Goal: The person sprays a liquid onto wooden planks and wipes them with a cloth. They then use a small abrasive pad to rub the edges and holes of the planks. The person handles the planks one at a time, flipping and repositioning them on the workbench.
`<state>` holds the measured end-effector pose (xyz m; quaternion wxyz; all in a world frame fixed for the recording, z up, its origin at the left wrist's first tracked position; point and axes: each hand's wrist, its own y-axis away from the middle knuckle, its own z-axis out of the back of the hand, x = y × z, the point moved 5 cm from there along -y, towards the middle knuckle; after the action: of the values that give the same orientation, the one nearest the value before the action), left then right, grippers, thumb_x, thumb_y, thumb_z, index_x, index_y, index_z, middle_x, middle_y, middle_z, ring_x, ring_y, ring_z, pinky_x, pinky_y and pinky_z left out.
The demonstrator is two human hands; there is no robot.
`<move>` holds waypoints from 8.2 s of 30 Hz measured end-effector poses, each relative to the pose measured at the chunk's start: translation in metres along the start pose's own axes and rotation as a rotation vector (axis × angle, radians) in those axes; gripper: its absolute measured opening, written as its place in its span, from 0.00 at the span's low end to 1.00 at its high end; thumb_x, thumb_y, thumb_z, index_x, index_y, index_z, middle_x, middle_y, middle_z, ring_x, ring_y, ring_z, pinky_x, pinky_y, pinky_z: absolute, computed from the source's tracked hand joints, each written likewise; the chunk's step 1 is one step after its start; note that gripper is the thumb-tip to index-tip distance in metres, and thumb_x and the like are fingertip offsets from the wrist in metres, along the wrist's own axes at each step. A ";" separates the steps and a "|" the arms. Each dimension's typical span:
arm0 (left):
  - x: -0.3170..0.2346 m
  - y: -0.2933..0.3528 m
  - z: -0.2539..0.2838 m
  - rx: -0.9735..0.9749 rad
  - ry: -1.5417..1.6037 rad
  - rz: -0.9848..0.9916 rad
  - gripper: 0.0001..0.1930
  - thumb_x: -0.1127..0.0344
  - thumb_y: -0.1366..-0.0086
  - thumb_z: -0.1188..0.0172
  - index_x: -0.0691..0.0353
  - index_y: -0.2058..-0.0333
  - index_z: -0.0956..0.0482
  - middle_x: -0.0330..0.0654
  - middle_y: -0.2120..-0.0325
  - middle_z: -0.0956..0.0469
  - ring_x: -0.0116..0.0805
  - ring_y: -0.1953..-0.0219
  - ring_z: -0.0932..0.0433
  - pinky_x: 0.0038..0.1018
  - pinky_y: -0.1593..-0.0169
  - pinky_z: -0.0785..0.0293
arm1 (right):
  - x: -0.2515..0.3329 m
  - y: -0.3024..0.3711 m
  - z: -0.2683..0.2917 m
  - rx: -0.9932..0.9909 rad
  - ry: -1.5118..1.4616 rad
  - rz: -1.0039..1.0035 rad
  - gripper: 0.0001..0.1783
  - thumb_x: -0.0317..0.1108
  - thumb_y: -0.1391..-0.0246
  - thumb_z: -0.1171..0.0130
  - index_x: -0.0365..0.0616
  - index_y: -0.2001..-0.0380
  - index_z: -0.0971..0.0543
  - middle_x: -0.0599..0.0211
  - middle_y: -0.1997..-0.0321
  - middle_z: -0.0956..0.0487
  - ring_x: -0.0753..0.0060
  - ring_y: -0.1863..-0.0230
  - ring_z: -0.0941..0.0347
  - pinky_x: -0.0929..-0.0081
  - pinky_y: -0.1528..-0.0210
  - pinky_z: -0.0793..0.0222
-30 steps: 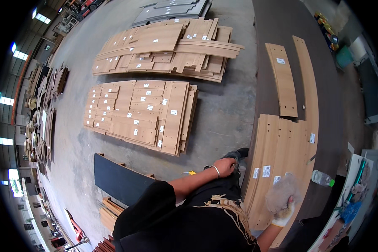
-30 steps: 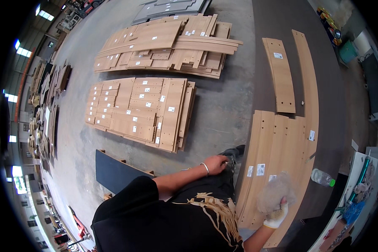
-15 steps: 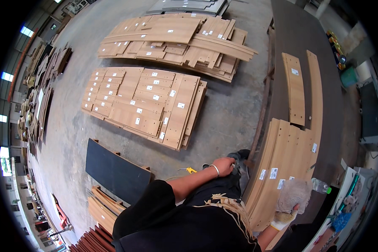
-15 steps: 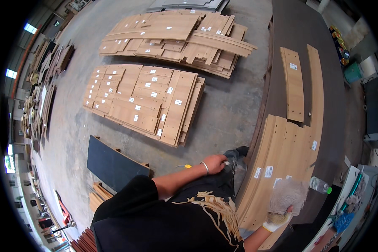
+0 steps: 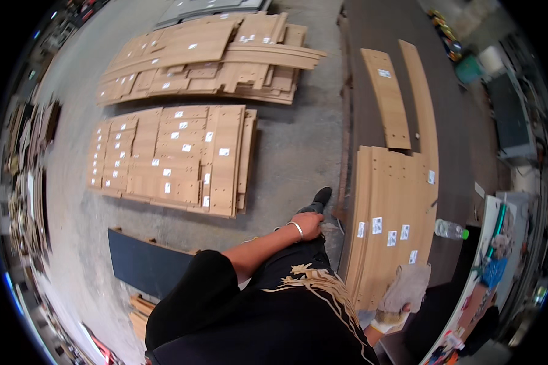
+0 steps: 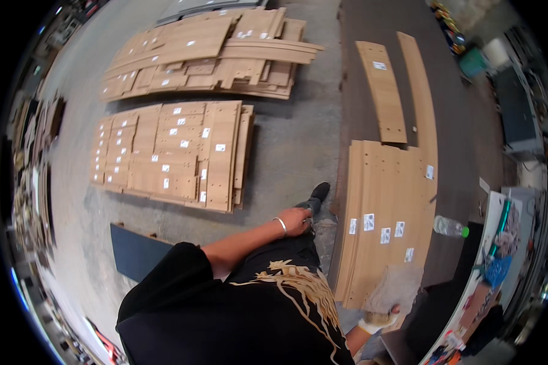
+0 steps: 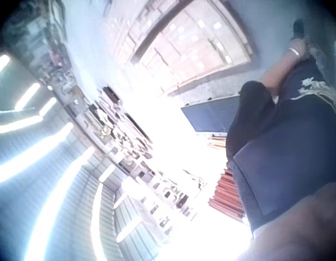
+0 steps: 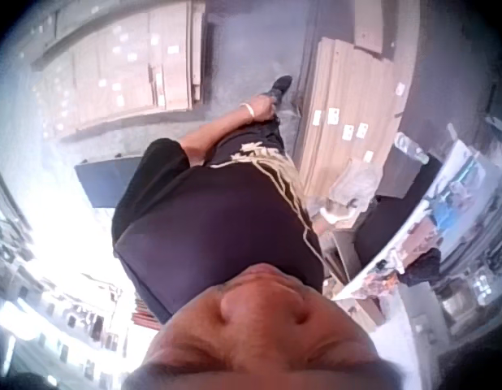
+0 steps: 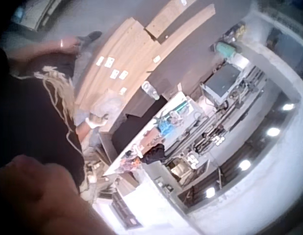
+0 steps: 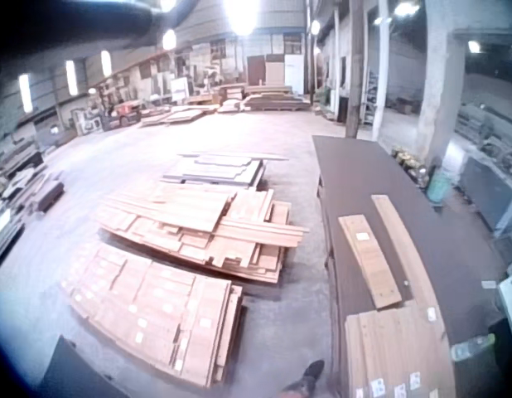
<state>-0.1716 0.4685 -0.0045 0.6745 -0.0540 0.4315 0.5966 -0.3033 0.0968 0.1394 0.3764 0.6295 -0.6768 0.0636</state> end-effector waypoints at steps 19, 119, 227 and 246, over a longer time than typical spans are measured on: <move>-0.102 -0.091 0.031 0.204 -0.318 -0.516 0.14 0.63 0.41 0.39 0.59 0.56 0.18 0.51 0.58 0.17 0.53 0.50 0.20 0.45 0.47 0.23 | -0.084 0.027 0.036 -0.296 -0.568 0.231 0.44 0.58 0.41 0.36 0.53 0.27 0.38 0.56 0.25 0.36 0.39 0.28 0.38 0.31 0.33 0.37; -0.202 -0.130 -0.148 0.715 -0.566 -1.753 0.30 0.57 0.28 0.53 0.60 0.30 0.36 0.41 0.25 0.45 0.40 0.22 0.54 0.43 0.20 0.64 | -0.055 0.005 0.004 -0.947 -0.225 0.374 0.44 0.62 0.36 0.44 0.48 0.27 0.39 0.54 0.25 0.38 0.42 0.29 0.37 0.36 0.34 0.34; -0.311 -0.210 -0.168 0.242 -0.992 -1.272 0.41 0.52 0.30 0.51 0.65 0.25 0.53 0.53 0.23 0.59 0.59 0.22 0.64 0.60 0.25 0.70 | 0.022 -0.049 0.117 -1.371 1.424 0.230 0.27 0.43 0.39 0.46 0.52 0.37 0.24 0.58 0.30 0.29 0.51 0.25 0.42 0.45 0.21 0.61; -0.308 -0.206 -0.175 0.204 -1.036 -1.322 0.39 0.53 0.28 0.56 0.67 0.25 0.54 0.56 0.23 0.59 0.61 0.22 0.62 0.60 0.25 0.68 | -0.041 -0.033 0.123 -1.363 1.348 0.164 0.33 0.45 0.44 0.40 0.48 0.35 0.26 0.58 0.25 0.34 0.54 0.22 0.46 0.50 0.20 0.64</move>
<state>-0.0605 0.0738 -0.0056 0.9989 0.0460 -0.0008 -0.0132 -0.3300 0.0541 0.0153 0.9656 0.0573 -0.2518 0.0310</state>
